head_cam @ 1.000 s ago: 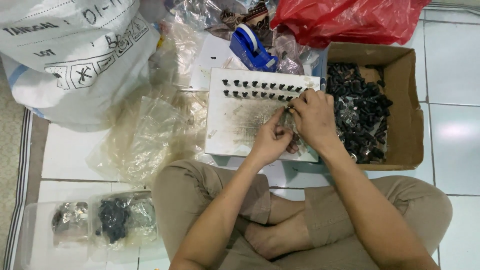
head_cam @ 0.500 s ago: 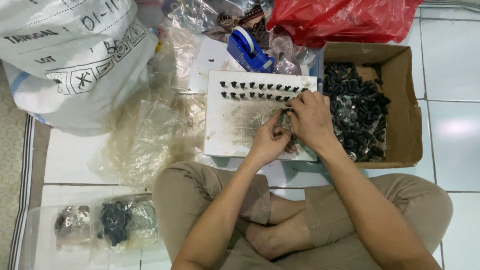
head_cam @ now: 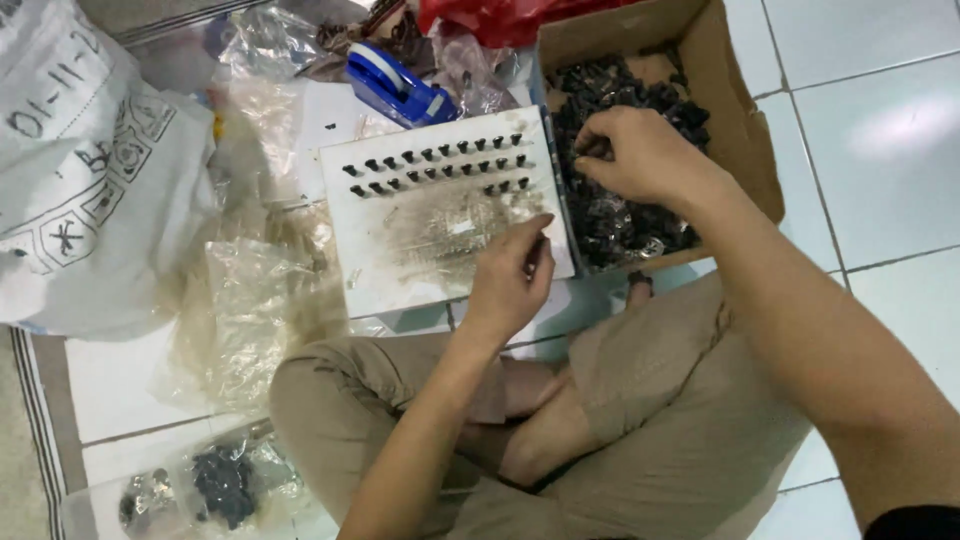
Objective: The person sits on the floor and repeatedly picks up small black plastic components from a cardboard box. They join two pieces together by hand and place the assembled unit into a white tray with multiple slots. The process is repeated continuously as the tray gradually fills.
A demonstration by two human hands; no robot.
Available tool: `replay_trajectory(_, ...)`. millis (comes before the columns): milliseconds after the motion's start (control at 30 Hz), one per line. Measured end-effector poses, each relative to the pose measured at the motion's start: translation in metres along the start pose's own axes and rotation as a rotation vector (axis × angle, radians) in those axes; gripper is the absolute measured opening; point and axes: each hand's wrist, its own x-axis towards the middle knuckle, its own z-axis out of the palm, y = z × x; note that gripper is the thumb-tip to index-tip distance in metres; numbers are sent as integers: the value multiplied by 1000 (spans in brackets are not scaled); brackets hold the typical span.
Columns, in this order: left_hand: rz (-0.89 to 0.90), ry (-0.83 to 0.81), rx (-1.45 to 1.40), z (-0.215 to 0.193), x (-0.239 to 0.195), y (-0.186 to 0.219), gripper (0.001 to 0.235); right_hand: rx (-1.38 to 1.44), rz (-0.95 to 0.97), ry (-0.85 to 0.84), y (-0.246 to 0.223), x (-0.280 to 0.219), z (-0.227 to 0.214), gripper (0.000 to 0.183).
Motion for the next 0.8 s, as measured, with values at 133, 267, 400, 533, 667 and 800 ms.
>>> replay_trajectory(133, 136, -127, 167, 64, 24, 0, 27, -95, 184, -218, 89, 3, 22, 23)
replay_trajectory(267, -56, -389, 370, 139, 51, -27, 21, -96, 423, -446, 150, 5, 53, 27)
replay_trajectory(400, -63, -487, 662, 196, 62, -68, 9, -91, 504, -477, 187, 37, 95, 31)
replay_trajectory(533, -89, -458, 794, 225, 62, -98, 5, -55, 469, -439, 211, 48, 124, 28)
replay_trajectory(667, -144, -515, 832, 226, 72, -91, 6, -28, 526, -431, 169, 32, 84, 31)
replay_trajectory(800, -432, -442, 408, 193, 84, -47, 15, 36, 527, -393, 152, 21, 67, 33)
